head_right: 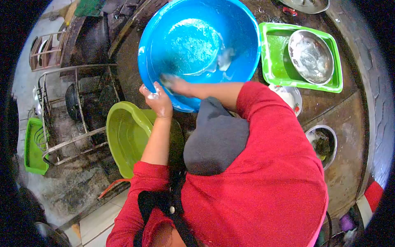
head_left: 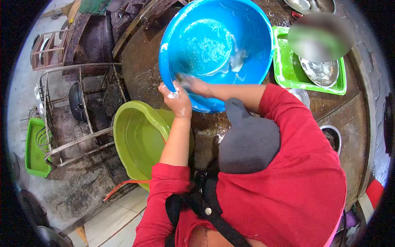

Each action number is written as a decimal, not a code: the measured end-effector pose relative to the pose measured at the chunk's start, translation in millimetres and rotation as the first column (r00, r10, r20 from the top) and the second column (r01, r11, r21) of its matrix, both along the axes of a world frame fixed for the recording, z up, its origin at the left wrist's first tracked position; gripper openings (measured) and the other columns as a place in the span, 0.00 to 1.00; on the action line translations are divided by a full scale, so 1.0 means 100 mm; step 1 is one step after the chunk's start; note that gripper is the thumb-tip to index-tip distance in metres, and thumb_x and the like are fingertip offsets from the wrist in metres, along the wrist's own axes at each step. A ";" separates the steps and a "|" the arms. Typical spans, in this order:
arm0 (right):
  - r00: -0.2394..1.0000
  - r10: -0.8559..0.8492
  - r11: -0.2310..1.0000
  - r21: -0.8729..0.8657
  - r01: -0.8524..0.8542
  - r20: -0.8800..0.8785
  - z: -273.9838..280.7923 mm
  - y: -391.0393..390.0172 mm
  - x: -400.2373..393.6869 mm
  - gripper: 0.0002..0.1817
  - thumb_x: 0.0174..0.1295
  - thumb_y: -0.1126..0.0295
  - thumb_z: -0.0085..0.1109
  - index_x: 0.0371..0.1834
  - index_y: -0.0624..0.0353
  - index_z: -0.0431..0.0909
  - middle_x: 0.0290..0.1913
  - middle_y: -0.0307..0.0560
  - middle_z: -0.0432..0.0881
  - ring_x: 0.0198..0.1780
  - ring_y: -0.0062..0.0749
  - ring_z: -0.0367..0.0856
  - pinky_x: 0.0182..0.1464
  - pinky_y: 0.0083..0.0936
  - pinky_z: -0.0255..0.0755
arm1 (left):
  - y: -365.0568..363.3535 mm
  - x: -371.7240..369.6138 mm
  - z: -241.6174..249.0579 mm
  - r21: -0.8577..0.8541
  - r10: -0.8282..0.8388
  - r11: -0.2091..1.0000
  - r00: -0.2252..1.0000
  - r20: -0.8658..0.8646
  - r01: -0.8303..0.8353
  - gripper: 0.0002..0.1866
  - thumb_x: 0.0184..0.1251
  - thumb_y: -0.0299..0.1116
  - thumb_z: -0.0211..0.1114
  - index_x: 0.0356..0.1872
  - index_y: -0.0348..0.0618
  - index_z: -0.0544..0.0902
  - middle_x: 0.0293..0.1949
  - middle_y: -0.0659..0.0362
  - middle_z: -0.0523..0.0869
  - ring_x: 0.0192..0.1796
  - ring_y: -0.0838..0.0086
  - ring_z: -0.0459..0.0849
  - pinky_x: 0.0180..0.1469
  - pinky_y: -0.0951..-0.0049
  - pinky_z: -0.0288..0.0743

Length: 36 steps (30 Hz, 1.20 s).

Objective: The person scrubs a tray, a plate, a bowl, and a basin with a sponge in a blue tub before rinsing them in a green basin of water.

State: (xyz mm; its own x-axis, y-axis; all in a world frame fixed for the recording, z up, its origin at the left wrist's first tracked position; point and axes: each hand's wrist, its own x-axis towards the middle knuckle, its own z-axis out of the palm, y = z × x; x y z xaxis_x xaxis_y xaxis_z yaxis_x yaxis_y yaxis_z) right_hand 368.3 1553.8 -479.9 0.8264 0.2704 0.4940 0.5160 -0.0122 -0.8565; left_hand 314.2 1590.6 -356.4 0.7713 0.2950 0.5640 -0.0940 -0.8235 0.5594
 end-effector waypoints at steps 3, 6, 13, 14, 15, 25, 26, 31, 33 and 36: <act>0.722 0.301 0.822 0.553 0.135 -0.623 0.72 0.01 0.64 0.10 0.58 0.70 0.51 0.41 0.61 0.76 0.35 0.44 0.79 0.37 0.27 0.73 0.43 0.29 0.69 | -0.06 -0.09 0.05 -0.092 -0.018 0.996 0.997 -0.069 0.012 0.13 0.60 0.26 0.54 0.45 0.36 0.65 0.33 0.47 0.76 0.33 0.57 0.78 0.36 0.63 0.70; 0.840 -0.021 0.869 0.406 0.284 -0.542 0.84 -0.18 0.93 0.15 0.53 0.68 0.55 0.44 0.59 0.75 0.37 0.54 0.80 0.37 0.40 0.78 0.44 0.31 0.70 | -0.05 -0.09 0.02 -0.041 -0.026 0.999 0.998 -0.051 0.024 0.13 0.60 0.28 0.55 0.44 0.35 0.66 0.33 0.47 0.78 0.33 0.58 0.78 0.39 0.64 0.70; 0.987 0.036 0.862 -0.495 -0.109 -0.154 -1.24 -0.61 -0.02 0.20 0.60 0.55 0.44 0.45 0.58 0.72 0.48 0.54 0.75 0.49 0.45 0.75 0.51 0.40 0.67 | -0.01 -0.09 0.04 -0.051 0.026 0.998 0.999 -0.033 -0.028 0.13 0.60 0.26 0.55 0.44 0.35 0.65 0.33 0.46 0.78 0.34 0.57 0.78 0.39 0.63 0.70; 0.981 0.015 0.475 -0.862 -0.178 -0.194 -0.90 -1.05 0.09 0.17 0.61 0.56 0.44 0.47 0.49 0.75 0.50 0.52 0.74 0.52 0.43 0.74 0.53 0.38 0.68 | 0.02 -0.14 0.04 -0.088 0.048 0.995 0.995 -0.084 -0.055 0.13 0.59 0.26 0.55 0.44 0.35 0.65 0.33 0.46 0.78 0.34 0.57 0.78 0.40 0.63 0.70; 0.943 -0.164 0.544 -0.824 -0.159 -0.290 -1.19 -1.31 0.26 0.16 0.59 0.59 0.46 0.46 0.55 0.72 0.43 0.52 0.78 0.42 0.45 0.79 0.42 0.38 0.73 | 0.05 -0.17 0.04 -0.122 0.068 0.989 0.988 -0.140 -0.085 0.14 0.59 0.25 0.55 0.44 0.35 0.64 0.34 0.45 0.78 0.35 0.56 0.78 0.40 0.63 0.70; 0.955 -0.231 0.901 -0.411 0.138 -0.187 -0.72 -0.32 -0.01 0.24 0.65 0.51 0.34 0.50 0.59 0.65 0.47 0.62 0.72 0.48 0.48 0.73 0.48 0.41 0.67 | -0.17 -0.22 0.16 -0.090 -0.012 0.996 0.989 -0.150 -0.001 0.13 0.60 0.25 0.53 0.45 0.38 0.64 0.32 0.48 0.77 0.33 0.57 0.78 0.37 0.64 0.71; 0.949 -0.221 0.952 -0.259 0.160 -0.225 -0.64 -0.19 0.14 0.18 0.58 0.60 0.44 0.46 0.60 0.66 0.45 0.61 0.73 0.44 0.52 0.73 0.46 0.42 0.67 | -0.18 -0.22 0.18 -0.085 -0.007 0.996 0.988 -0.157 -0.006 0.13 0.60 0.25 0.53 0.45 0.38 0.64 0.32 0.48 0.77 0.33 0.57 0.78 0.37 0.64 0.71; 0.697 -0.342 0.862 0.084 0.499 -0.630 -0.51 -0.91 0.97 0.12 0.55 0.63 0.53 0.38 0.58 0.71 0.36 0.59 0.75 0.39 0.53 0.75 0.41 0.40 0.70 | -0.08 -0.23 0.21 0.000 -0.038 0.999 0.989 -0.146 0.039 0.13 0.60 0.24 0.54 0.45 0.37 0.65 0.32 0.47 0.78 0.33 0.55 0.79 0.37 0.63 0.71; 0.635 -0.747 0.627 -0.523 0.577 -0.195 -0.85 -1.29 0.85 0.12 0.59 0.60 0.46 0.35 0.57 0.71 0.32 0.57 0.76 0.36 0.50 0.76 0.42 0.40 0.70 | -0.11 -0.21 0.23 -0.049 -0.042 0.998 0.989 -0.141 0.035 0.13 0.60 0.24 0.54 0.45 0.37 0.65 0.32 0.47 0.77 0.33 0.54 0.79 0.36 0.63 0.71; 0.789 -0.501 0.733 -0.659 0.169 -0.355 -1.26 -0.95 0.34 0.10 0.56 0.67 0.49 0.36 0.62 0.70 0.35 0.57 0.76 0.40 0.50 0.77 0.42 0.43 0.71 | -0.08 -0.14 0.21 -0.047 -0.046 0.998 0.989 -0.138 0.040 0.13 0.59 0.24 0.54 0.45 0.37 0.65 0.31 0.47 0.77 0.33 0.53 0.79 0.36 0.62 0.70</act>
